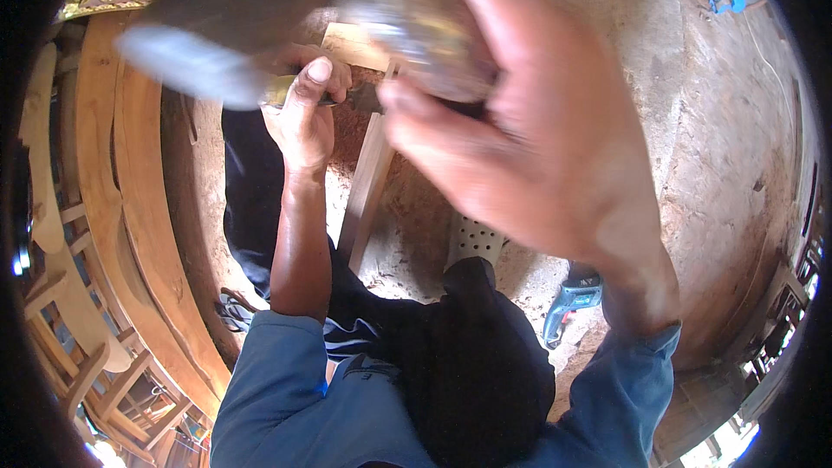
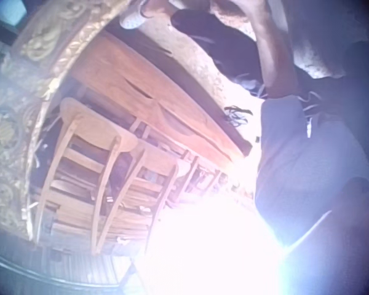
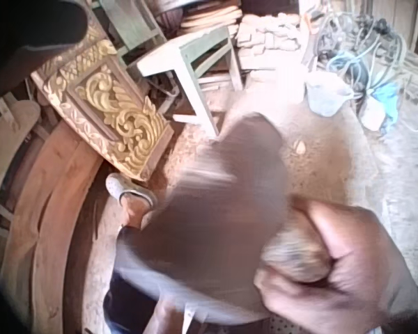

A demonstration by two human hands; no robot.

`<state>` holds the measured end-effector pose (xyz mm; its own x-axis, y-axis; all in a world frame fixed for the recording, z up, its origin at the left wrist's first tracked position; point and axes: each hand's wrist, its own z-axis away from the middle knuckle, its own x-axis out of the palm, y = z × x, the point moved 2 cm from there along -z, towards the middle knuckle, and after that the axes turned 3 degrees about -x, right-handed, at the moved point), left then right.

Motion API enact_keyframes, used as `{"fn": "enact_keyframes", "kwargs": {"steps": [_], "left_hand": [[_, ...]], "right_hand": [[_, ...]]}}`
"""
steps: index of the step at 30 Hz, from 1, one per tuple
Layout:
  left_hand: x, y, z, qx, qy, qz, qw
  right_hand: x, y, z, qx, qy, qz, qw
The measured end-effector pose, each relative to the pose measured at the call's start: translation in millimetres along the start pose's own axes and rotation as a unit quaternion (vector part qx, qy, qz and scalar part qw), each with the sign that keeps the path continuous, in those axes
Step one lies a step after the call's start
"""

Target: The person sits on the floor and uses a chisel and hammer to carve a groove into a piece of wood. They repeatedly strike the chisel to remove wood shavings and occasionally scrape the groove with a chisel.

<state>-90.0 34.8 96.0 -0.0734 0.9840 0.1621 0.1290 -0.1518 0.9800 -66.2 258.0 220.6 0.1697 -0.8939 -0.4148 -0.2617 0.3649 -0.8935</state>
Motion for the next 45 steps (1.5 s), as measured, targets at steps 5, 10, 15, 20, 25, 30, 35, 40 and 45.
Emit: {"fn": "enact_keyframes", "kwargs": {"steps": [5, 10, 15, 20, 25, 30, 35, 40, 45], "left_hand": [[-2.9, -8.7, -0.8, 0.040, -0.001, -0.071, 0.997], [-2.9, -13.2, -4.3, 0.027, 0.009, -0.021, 0.999], [-0.5, -9.1, 2.9, 0.014, 0.001, -0.054, 0.998], [0.3, -14.6, 16.6, -0.030, 0.016, -0.087, 0.996], [0.1, -14.5, 18.2, -0.043, -0.011, -0.014, 0.999], [-8.2, -9.9, 6.4, 0.003, -0.002, 0.008, 1.000], [-6.8, -22.7, 3.9, -0.057, -0.011, 0.061, 0.996], [6.7, -23.3, 13.4, 0.018, -0.040, -0.061, 0.997], [9.5, -21.1, 11.7, 0.022, -0.048, 0.004, 0.999]], "right_hand": [[8.6, -23.8, -17.0, -0.035, -0.032, -0.092, 0.995], [12.1, -39.0, -27.0, -0.072, -0.070, -0.066, 0.993], [7.6, -50.7, -38.4, -0.112, -0.112, -0.022, 0.987], [37.1, -19.2, -47.4, 0.023, -0.249, 0.308, 0.918], [36.9, -16.0, -40.9, -0.010, -0.246, 0.262, 0.933], [13.3, -61.5, -48.5, -0.167, -0.107, 0.117, 0.973], [13.8, -71.1, -52.9, -0.247, -0.009, 0.134, 0.960], [49.7, -23.1, -39.6, 0.091, -0.262, 0.274, 0.921], [26.0, -46.6, -34.2, -0.073, -0.109, 0.141, 0.981]]}}
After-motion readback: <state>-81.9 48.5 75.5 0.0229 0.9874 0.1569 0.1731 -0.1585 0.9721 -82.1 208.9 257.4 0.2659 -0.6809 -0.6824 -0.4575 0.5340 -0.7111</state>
